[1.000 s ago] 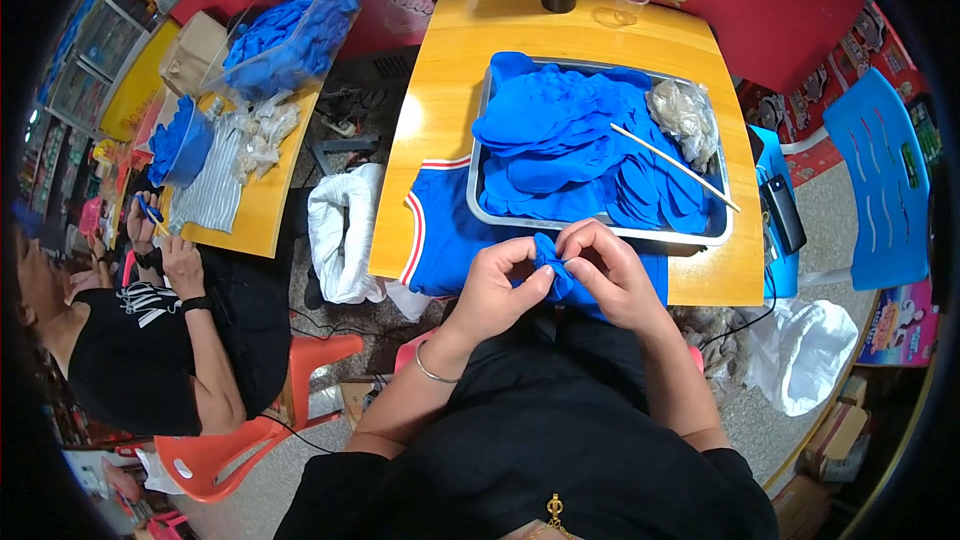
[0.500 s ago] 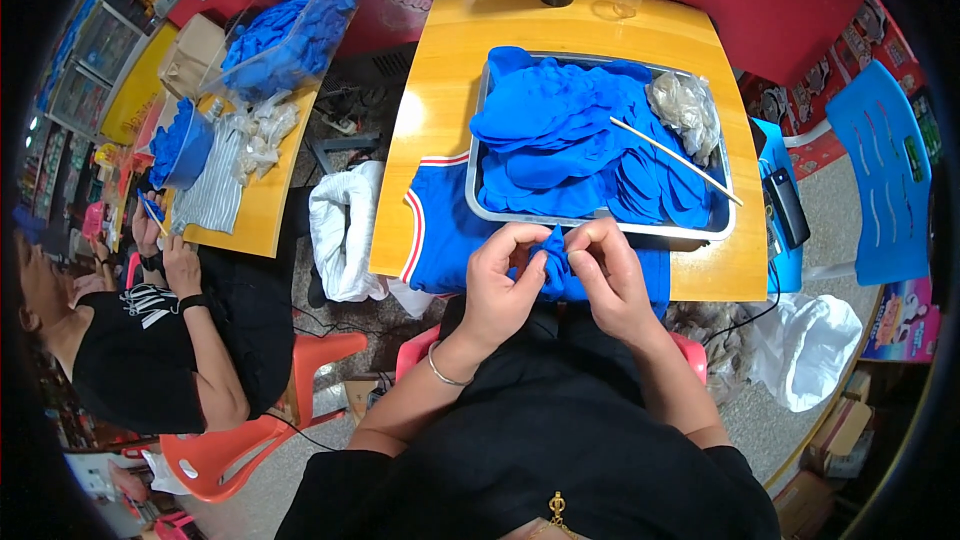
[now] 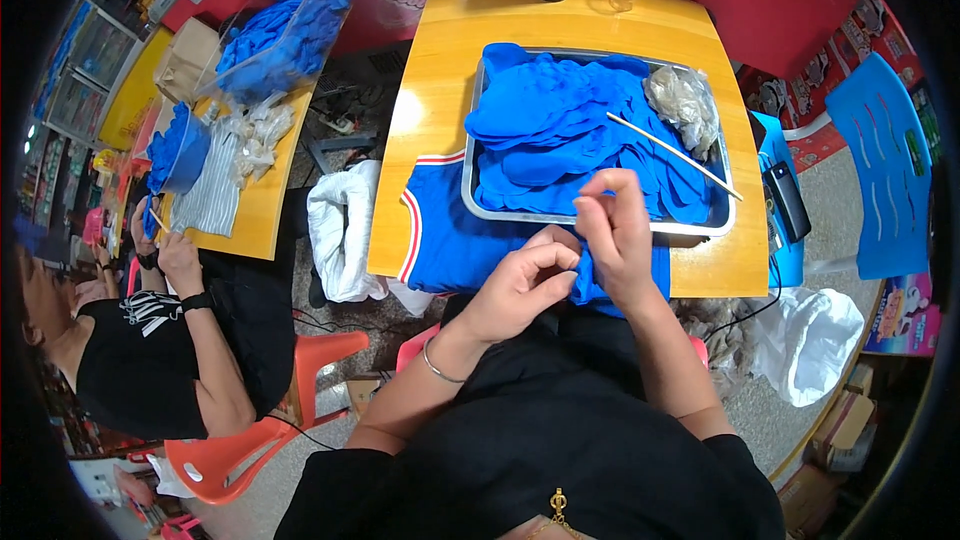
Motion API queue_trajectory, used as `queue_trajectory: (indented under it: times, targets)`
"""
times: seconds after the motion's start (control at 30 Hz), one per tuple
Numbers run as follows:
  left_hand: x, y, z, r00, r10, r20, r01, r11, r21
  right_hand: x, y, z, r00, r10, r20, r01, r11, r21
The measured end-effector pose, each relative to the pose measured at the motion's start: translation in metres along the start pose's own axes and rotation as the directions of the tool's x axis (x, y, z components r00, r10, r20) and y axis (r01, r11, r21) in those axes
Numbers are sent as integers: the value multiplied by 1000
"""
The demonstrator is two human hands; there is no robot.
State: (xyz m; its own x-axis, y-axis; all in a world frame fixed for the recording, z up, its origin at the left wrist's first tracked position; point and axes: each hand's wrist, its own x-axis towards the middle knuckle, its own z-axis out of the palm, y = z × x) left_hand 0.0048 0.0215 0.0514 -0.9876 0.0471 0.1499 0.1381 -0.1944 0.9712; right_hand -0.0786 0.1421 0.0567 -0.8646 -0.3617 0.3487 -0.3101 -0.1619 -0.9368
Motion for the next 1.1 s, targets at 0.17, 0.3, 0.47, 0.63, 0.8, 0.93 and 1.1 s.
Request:
queue_trajectory:
  times: [0.17,0.3,0.47,0.63,0.8,0.93,1.1]
  targets:
    - [-8,-9,-4,987,-135,83,158,848,-505,5,-5,1,989,-56,138,65,996,-65]
    - [-9,-19,-2,993,-108,40,113,850,-514,6,-6,2,978,-91,187,129,971,-201]
    - [-11,-13,0,923,-338,-182,42,561,-827,-1,-6,-6,975,-124,184,167,956,-243]
    - [0,-12,-13,969,-205,-139,56,728,-684,-17,-10,-4,927,-283,246,338,914,-226]
    - [-4,-10,-23,975,-206,83,197,628,-753,-15,-7,-17,944,-192,270,269,919,-287]
    - [-4,-9,-19,970,-151,190,240,481,-843,-10,-6,-21,946,-161,280,234,941,-247]
    - [-11,-21,-11,972,-120,200,221,204,-954,-11,-6,-19,957,-62,284,138,957,-256]
